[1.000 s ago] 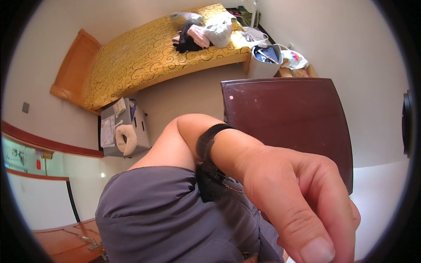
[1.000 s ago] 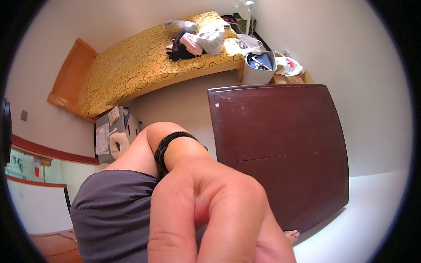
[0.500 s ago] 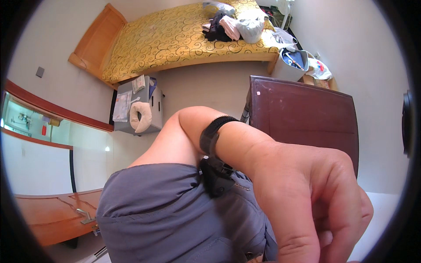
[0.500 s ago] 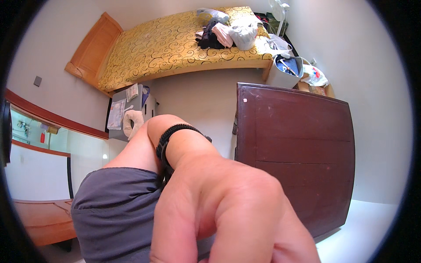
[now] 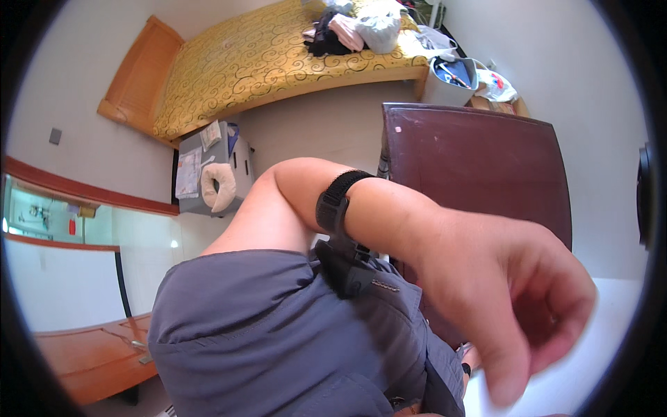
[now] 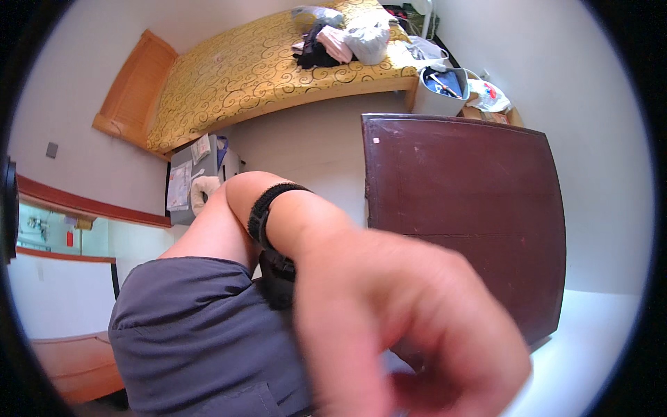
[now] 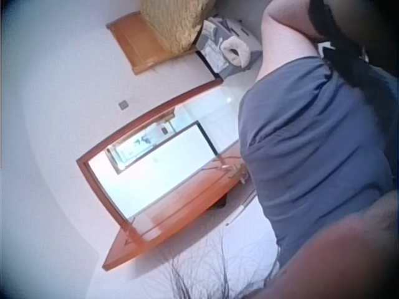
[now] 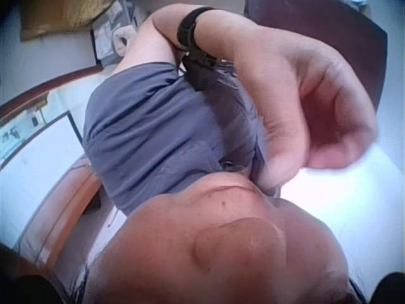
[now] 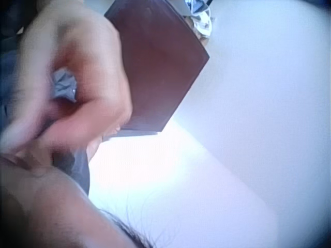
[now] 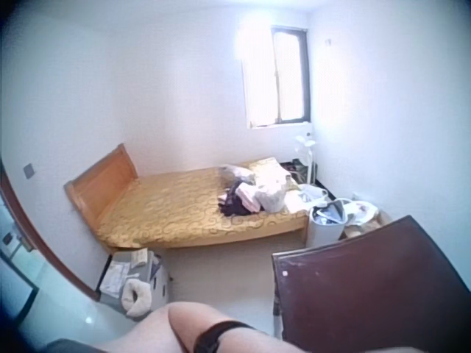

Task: The person retrieves a hammer from a kitchen cabinet and returns to a bedroom to tap a wooden table leg, then wipes the table surface with a cloth. The person also moves the table slightly and continues wiping.

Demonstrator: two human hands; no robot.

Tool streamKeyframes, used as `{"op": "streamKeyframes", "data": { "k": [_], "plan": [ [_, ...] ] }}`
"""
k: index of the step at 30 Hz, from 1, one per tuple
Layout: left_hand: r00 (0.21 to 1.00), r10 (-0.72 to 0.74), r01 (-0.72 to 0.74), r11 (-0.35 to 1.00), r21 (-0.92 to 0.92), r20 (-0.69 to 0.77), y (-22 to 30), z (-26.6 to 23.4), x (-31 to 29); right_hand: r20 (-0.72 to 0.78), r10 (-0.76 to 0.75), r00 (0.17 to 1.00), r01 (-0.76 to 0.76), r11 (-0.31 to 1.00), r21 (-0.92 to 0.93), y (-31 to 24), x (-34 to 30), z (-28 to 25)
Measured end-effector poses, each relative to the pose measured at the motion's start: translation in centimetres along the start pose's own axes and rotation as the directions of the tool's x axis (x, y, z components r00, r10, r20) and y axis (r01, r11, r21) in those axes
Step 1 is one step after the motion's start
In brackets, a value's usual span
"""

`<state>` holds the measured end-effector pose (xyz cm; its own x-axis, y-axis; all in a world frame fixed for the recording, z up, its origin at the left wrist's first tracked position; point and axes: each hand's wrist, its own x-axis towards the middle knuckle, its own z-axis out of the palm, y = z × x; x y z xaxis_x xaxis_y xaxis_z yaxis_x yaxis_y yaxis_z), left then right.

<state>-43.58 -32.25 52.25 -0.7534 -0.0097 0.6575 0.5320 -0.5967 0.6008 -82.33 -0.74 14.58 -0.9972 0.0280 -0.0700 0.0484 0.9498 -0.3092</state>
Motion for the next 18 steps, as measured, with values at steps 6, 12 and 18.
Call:
{"op": "streamKeyframes", "data": {
  "k": [6,12,18],
  "plan": [
    [0.676,-0.251,0.639,0.668,0.381,-0.693,-2.5,-14.6,-3.7,0.038,-0.212,0.977,0.202,0.964,0.175,-1.2,-2.3,-3.3],
    [0.163,0.127,0.987,-0.015,0.162,-0.979,-3.4,-38.8,-15.2,0.034,0.095,0.995,-0.095,0.995,0.007,0.4,1.3,0.7],
    [0.533,0.386,0.803,-0.511,0.306,-0.753,-4.0,-53.2,-17.3,-0.011,0.097,0.995,-0.095,0.983,0.156,0.8,0.3,-0.8]
  ]
}}
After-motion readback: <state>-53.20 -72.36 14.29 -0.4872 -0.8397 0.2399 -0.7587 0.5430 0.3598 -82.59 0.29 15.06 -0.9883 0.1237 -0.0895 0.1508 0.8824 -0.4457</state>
